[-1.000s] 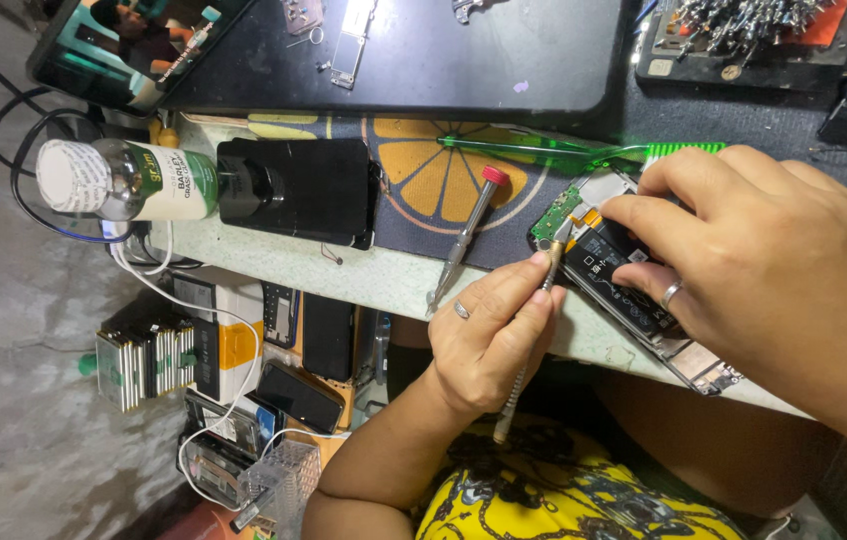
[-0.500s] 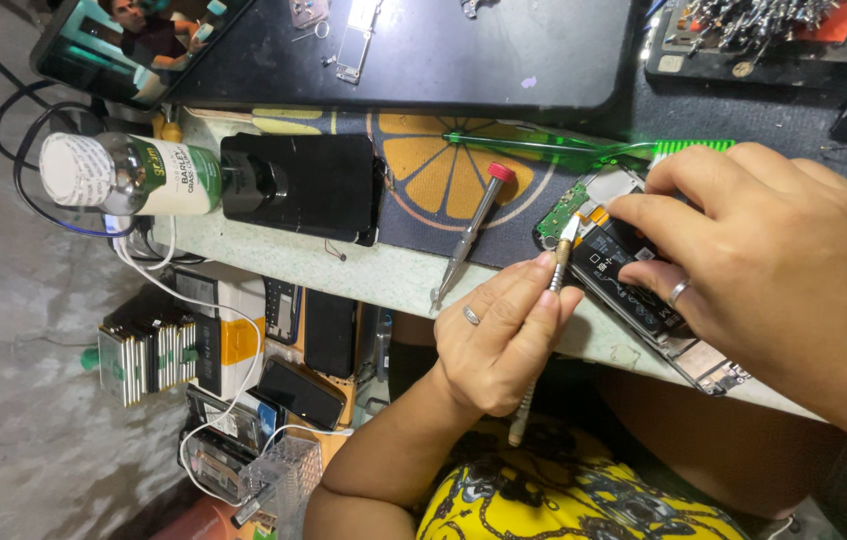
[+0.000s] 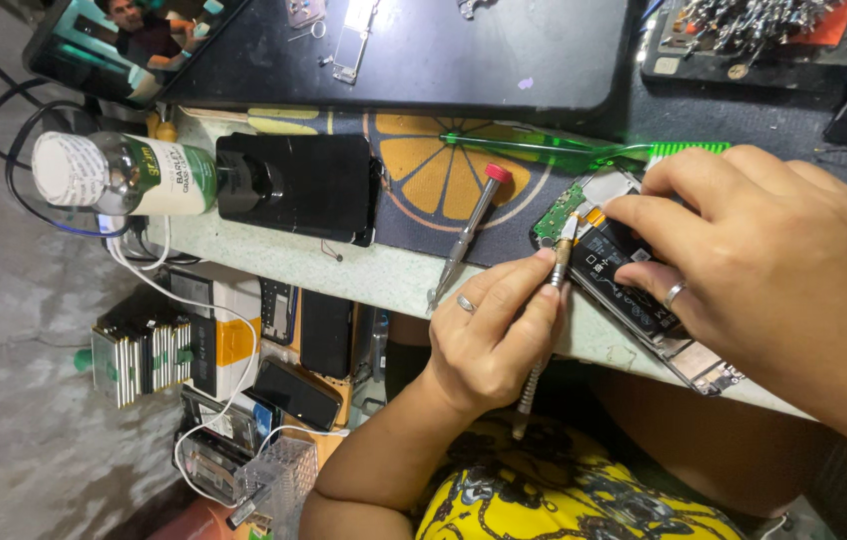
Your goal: The person disassembles a smartphone using a screwdriver and a metal prying tool. They remove the back cover, disconnect internal components, and then reassemble the device by reconnecting parts and securing the back cover.
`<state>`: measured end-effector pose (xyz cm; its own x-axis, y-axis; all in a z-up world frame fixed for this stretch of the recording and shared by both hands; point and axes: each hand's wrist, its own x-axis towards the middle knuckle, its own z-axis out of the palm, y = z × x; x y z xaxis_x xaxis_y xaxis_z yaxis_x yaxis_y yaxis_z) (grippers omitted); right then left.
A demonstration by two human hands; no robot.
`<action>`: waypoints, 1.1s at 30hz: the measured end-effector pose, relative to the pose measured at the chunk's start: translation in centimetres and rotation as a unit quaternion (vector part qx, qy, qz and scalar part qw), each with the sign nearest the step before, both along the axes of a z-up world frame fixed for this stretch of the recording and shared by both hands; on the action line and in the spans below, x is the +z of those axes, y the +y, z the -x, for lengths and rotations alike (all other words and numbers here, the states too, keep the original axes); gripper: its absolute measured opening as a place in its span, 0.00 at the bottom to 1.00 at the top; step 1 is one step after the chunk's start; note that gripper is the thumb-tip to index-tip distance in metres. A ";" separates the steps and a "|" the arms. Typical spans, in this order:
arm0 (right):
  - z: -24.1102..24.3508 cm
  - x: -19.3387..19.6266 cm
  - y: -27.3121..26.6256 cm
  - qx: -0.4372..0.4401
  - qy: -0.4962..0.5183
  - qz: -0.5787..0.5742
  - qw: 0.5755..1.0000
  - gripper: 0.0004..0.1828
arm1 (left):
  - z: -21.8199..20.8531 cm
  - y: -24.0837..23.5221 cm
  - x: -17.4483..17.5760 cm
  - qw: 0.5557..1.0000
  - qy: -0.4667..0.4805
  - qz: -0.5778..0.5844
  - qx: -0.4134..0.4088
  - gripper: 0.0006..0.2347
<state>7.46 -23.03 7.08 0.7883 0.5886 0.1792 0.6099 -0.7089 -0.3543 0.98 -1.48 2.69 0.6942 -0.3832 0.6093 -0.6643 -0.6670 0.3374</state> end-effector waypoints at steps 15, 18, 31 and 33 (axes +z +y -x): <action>0.0 -0.3 0.0 0.003 -0.009 0.000 1.000 0.25 | -0.3 0.4 -0.1 0.998 -0.032 0.005 -0.046 0.04; 0.1 -0.3 0.1 0.007 -0.009 0.011 1.000 0.26 | -0.2 0.2 -0.5 0.999 -0.040 0.004 -0.026 0.05; 0.2 -0.2 0.2 0.004 -0.007 0.011 1.000 0.24 | -0.5 0.4 -0.3 0.997 -0.056 0.011 -0.046 0.03; 0.1 -0.2 0.2 0.004 -0.007 0.011 1.000 0.25 | -0.6 0.4 -0.4 0.997 -0.064 0.011 -0.051 0.03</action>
